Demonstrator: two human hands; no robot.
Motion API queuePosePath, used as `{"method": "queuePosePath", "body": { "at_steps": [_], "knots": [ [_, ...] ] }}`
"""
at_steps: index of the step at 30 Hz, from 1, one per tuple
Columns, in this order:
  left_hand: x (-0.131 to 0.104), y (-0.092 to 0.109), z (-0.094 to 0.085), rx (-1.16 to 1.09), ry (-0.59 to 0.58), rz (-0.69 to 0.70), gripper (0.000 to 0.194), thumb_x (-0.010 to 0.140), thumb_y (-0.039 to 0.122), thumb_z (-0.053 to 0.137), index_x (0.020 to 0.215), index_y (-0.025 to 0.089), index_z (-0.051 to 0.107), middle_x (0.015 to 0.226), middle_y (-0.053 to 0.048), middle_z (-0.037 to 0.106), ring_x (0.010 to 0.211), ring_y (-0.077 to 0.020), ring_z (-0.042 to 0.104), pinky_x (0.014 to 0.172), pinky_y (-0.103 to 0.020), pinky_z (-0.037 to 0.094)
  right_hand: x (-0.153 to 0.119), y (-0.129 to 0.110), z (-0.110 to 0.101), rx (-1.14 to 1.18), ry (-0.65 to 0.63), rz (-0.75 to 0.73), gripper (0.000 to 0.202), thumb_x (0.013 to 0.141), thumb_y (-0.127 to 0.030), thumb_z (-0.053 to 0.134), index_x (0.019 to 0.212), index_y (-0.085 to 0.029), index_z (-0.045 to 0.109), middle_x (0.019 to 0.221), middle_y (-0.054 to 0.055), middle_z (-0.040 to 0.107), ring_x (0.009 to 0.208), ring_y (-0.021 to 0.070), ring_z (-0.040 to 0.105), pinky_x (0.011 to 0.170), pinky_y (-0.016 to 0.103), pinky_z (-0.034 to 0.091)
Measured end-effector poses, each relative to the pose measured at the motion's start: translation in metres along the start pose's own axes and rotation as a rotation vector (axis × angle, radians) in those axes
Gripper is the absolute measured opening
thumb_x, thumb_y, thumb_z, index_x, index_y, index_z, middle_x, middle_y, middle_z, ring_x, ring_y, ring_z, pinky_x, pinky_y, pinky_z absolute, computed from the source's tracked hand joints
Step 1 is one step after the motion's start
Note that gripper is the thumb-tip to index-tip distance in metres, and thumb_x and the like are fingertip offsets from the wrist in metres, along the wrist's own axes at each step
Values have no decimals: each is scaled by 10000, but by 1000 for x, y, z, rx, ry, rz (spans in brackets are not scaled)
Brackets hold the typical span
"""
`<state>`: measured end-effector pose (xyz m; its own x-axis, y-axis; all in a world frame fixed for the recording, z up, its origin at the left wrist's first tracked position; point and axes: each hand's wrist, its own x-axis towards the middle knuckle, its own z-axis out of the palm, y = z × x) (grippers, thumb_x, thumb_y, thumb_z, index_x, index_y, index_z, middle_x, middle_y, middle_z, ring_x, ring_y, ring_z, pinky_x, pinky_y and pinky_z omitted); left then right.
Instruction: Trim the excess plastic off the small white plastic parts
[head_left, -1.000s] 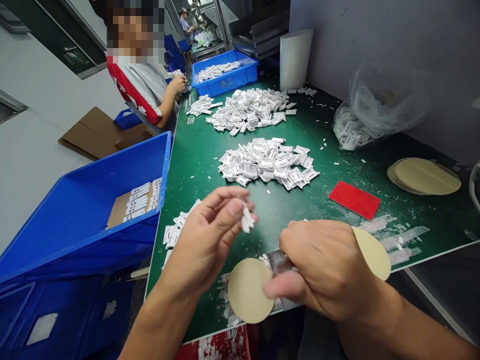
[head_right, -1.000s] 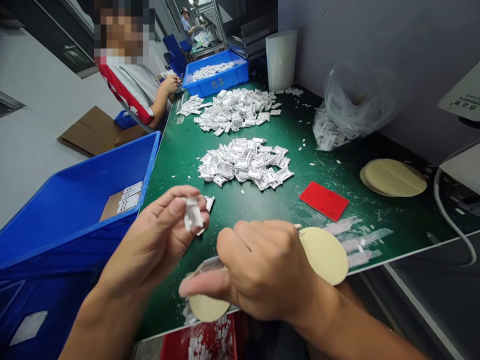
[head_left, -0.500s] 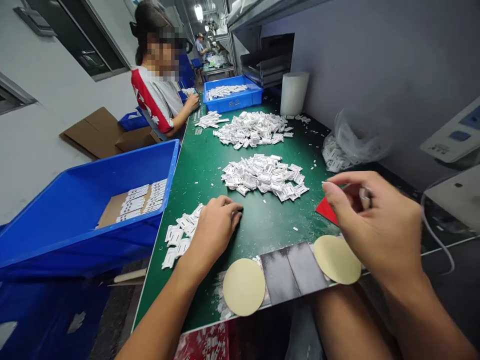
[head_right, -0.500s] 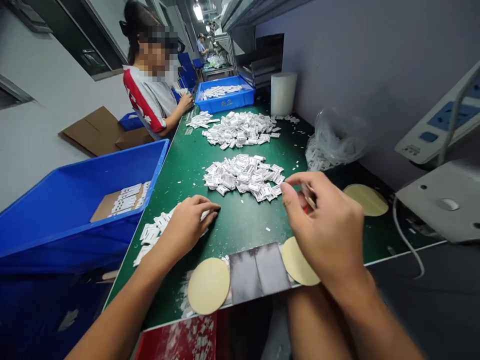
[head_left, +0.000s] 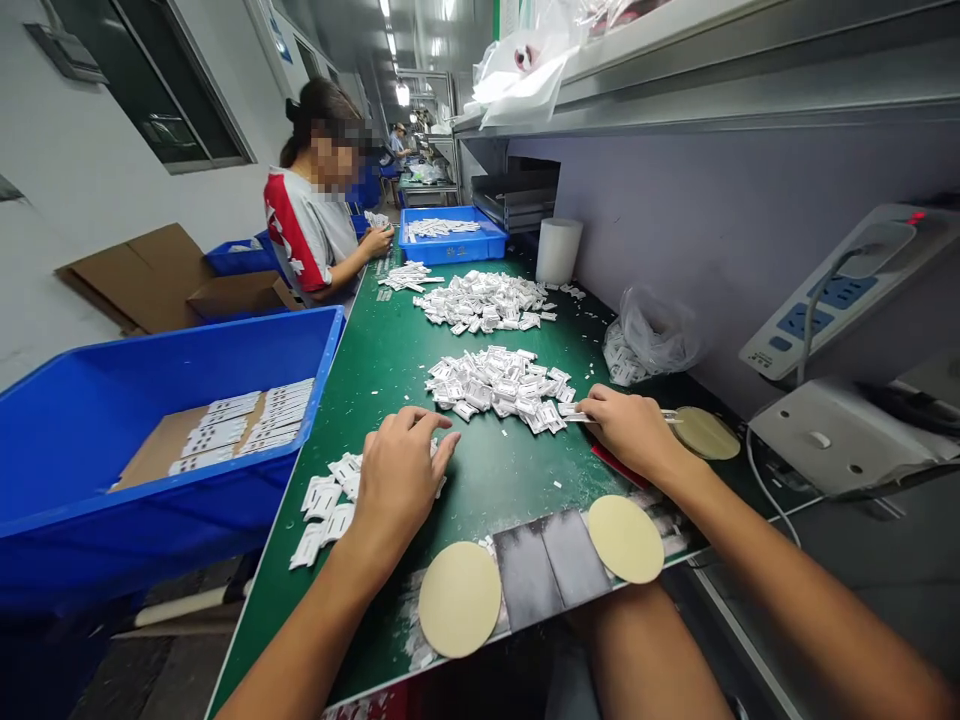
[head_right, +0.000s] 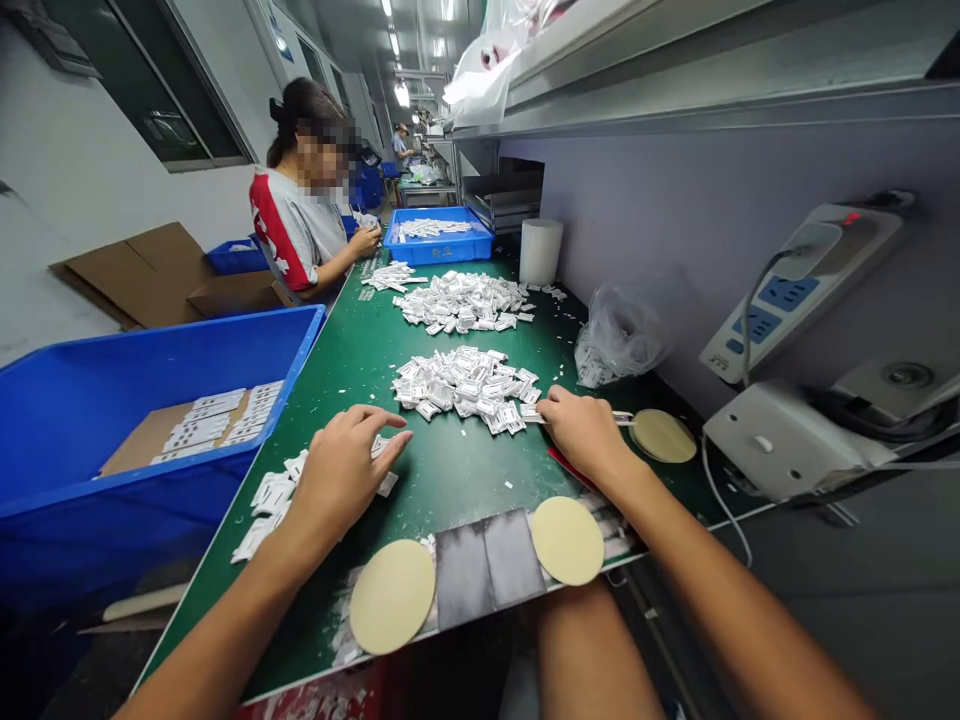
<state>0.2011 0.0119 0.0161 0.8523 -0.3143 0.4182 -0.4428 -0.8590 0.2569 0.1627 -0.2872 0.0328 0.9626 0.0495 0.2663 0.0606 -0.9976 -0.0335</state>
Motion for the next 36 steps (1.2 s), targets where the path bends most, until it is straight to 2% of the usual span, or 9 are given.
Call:
{"method": "queuePosePath", "body": {
  "at_steps": [4, 10, 13, 16, 21, 27, 31, 34, 36],
  "knots": [
    [-2, 12, -8, -360, 20, 39, 277, 916, 404, 535, 1093, 231, 659, 1117, -76, 682, 972, -240, 615, 852, -373, 447, -16, -11, -16, 171, 122, 43, 223, 936, -292, 496, 924, -164, 678, 946, 87, 655, 806, 199, 595, 645, 300, 345],
    [-10, 34, -19, -1264, -284, -78, 453, 816, 352, 703, 1246, 243, 615, 1242, -97, 673, 1059, -237, 652, 901, -347, 499, -29, -88, -32, 628, 95, -48, 199, 906, -356, 586, 823, -193, 663, 746, -28, 667, 627, 101, 564, 563, 210, 409],
    [-9, 34, -21, -1457, -224, -112, 352, 810, 293, 720, 1148, 207, 668, 1152, -89, 713, 1053, -225, 655, 934, -323, 490, -25, -118, -31, 990, 85, -60, 206, 907, -356, 589, 846, -180, 677, 748, -21, 674, 671, 114, 585, 599, 220, 436],
    [-7, 30, -22, -1500, -177, -186, 330, 852, 303, 672, 1165, 195, 670, 1102, -91, 719, 960, -205, 668, 857, -310, 518, -25, -127, -28, 1212, 75, -112, 209, 939, -326, 552, 912, -184, 703, 833, 5, 705, 781, 142, 631, 698, 254, 481],
    [-9, 32, -28, -1484, -399, -145, 310, 912, 360, 570, 1134, 192, 707, 1048, -97, 709, 822, -180, 632, 766, -309, 512, -37, -119, -21, 963, 461, -131, 235, 880, -131, 607, 1078, -224, 691, 932, 20, 679, 789, 130, 608, 722, 265, 483],
    [-10, 36, -37, -1197, -510, 43, 301, 955, 335, 489, 1043, 194, 740, 839, -52, 661, 754, -167, 558, 733, -285, 451, -41, -111, -13, 860, 447, -254, 388, 834, 7, 539, 1138, -192, 674, 943, 37, 636, 818, 131, 602, 687, 272, 485],
    [-10, 34, -37, -1110, -521, 73, 279, 957, 315, 494, 1029, 217, 745, 759, -28, 633, 732, -158, 563, 722, -279, 445, -42, -115, -9, 974, 454, -270, 344, 863, 4, 510, 1103, -184, 668, 920, 26, 642, 828, 123, 610, 703, 270, 499],
    [-12, 32, -34, -1089, -531, 63, 277, 944, 317, 523, 1107, 222, 726, 790, -37, 672, 732, -159, 594, 719, -278, 476, -41, -112, -8, 1025, 509, -124, 193, 910, -99, 555, 994, -211, 688, 906, 14, 666, 852, 135, 611, 772, 290, 505],
    [-12, 31, -30, -1133, -497, 13, 290, 933, 331, 542, 1143, 217, 707, 874, -59, 705, 755, -170, 635, 727, -287, 514, -40, -105, -9, 1102, 542, 82, 109, 923, -221, 591, 950, -224, 697, 863, 9, 658, 731, 125, 592, 673, 275, 500]
  ]
}}
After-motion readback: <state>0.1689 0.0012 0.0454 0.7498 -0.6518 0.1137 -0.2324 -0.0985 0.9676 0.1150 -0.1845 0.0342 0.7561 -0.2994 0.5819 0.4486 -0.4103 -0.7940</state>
